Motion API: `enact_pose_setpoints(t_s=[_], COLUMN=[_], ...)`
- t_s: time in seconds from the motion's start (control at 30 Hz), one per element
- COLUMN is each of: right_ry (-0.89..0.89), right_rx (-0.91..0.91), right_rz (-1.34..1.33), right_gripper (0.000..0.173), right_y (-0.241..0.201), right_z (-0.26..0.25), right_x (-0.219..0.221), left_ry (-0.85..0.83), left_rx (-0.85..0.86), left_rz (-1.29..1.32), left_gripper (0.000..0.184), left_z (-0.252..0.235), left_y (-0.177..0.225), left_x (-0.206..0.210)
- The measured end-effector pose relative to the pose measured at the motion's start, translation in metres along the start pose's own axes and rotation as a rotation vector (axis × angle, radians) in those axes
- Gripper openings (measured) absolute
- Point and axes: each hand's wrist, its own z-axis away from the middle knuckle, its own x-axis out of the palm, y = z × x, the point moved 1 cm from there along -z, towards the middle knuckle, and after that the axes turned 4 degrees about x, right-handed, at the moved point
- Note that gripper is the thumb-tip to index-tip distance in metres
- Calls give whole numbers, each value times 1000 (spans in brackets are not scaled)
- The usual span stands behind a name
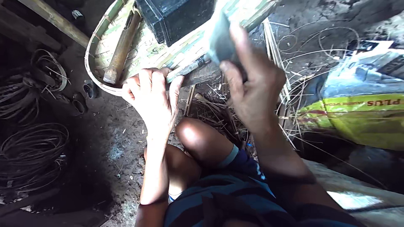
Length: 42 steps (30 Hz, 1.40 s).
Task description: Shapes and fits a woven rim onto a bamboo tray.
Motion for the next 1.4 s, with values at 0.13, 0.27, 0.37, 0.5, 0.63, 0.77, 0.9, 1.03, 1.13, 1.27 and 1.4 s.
enact_pose_setpoints(t_s=[0.13, 0.27, 0.37, 0.5, 0.63, 0.77, 0.9, 1.03, 1.13, 1.27, 1.4], right_ry=[12, 17, 43, 19, 10, -3, -23, 4, -26, -60, -109], right_rx=[-12, -38, -35, -21, -15, -25, -21, -21, -29, -40, -40], right_rz=[34, 73, 153, 98, 123, 93, 55, 82, 18, 29, -4], right_gripper=[41, 38, 36, 41, 40, 41, 43, 43, 46, 44, 44], right_y=[-6, -15, -21, -18, -20, -22, -14, -17, -7, -5, -11], right_z=[0, -2, -16, 6, 4, 7, 15, 3, 20, 8, -4], right_x=[5, 5, 6, 6, 4, 9, 6, 12, 8, 3, 6], left_ry=[86, -108, 88, 108, 75, 86, 94, 105, 92, 94, 93], left_rx=[6, -21, -1, 4, -1, 4, 15, 15, 15, 20, 11], left_rz=[11, -5, 25, 34, 65, 112, 105, 118, 104, 83, 100], left_gripper=[36, 32, 35, 35, 50, 80, 89, 88, 91, 96, 94], left_z=[0, 5, 0, -2, 0, 4, 4, 4, 5, 3, 4], left_y=[0, 12, 1, -1, -1, -1, -2, -1, -2, -3, -2], left_x=[6, -11, 7, 10, 7, 7, 8, 8, 9, 9, 9])
